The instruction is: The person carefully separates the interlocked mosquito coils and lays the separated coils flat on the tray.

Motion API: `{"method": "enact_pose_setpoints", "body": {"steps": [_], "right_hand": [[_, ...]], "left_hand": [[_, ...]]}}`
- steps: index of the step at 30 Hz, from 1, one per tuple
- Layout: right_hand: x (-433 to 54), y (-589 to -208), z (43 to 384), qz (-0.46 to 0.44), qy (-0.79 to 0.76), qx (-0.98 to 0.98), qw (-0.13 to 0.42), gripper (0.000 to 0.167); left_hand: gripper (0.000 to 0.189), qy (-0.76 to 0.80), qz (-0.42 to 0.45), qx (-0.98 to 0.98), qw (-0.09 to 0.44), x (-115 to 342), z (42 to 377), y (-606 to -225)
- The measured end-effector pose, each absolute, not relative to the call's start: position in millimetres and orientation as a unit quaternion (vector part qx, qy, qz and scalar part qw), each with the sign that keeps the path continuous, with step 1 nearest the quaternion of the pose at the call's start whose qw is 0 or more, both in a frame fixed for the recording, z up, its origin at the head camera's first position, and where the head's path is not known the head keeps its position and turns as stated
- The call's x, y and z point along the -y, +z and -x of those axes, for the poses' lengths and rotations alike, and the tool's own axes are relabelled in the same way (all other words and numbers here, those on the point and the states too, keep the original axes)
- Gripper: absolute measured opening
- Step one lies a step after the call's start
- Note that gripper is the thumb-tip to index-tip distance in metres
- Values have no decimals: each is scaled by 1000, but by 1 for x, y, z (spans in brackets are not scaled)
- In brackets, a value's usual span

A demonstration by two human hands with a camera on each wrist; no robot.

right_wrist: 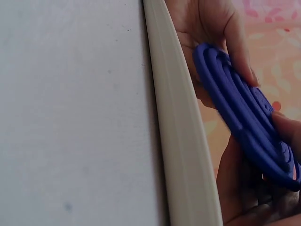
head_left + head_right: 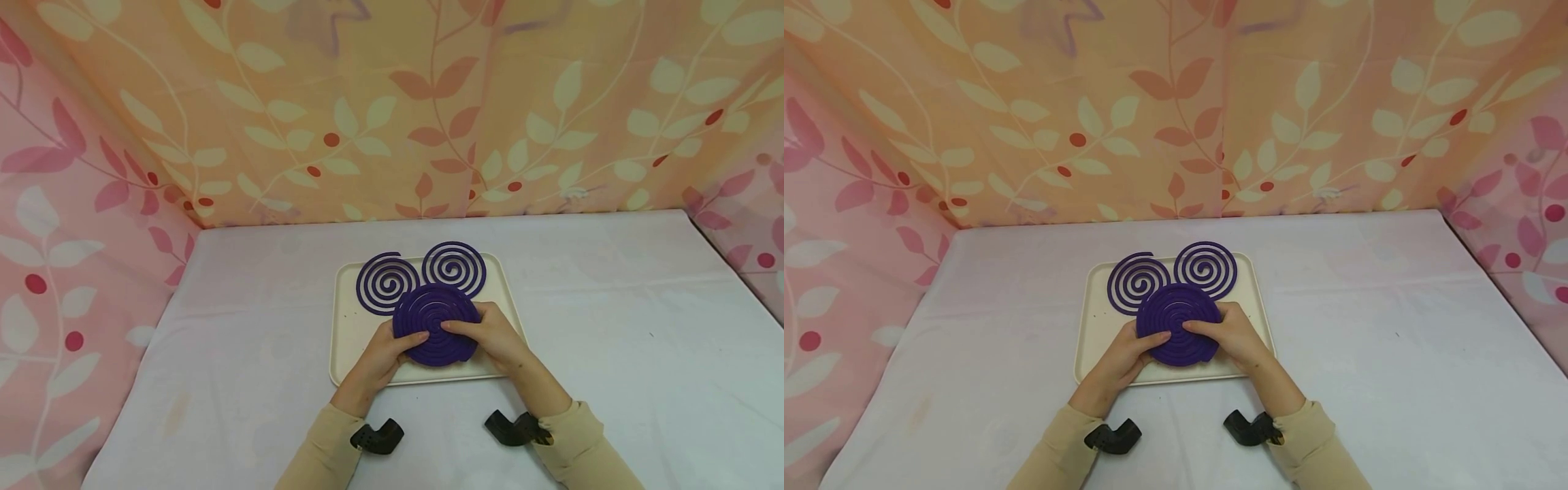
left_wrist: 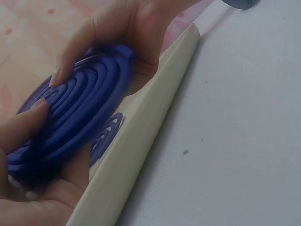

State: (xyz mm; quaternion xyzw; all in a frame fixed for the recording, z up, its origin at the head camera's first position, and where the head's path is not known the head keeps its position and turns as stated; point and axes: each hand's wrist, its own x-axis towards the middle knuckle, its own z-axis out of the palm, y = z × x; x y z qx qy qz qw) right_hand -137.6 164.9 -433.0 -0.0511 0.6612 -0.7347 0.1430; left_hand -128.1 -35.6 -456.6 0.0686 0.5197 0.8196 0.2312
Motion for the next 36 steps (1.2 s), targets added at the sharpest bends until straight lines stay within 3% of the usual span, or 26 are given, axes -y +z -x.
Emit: {"method": "enact_pose_setpoints", "body": {"steps": [9, 27, 32, 36], "right_hand": [[-161, -431, 136, 52, -718, -685, 117, 27], [-157, -432, 135, 42, -713, -689, 123, 36], [-160, -436, 137, 46, -728, -672, 131, 32], [-164, -439, 139, 57, -773, -607, 173, 22]], "left_hand": [[47, 823, -69, -517, 224, 35, 129, -458], [49, 803, -85, -545, 225, 33, 129, -458], [48, 816, -82, -525, 230, 35, 129, -456], [48, 827, -98, -498, 242, 37, 127, -455]]}}
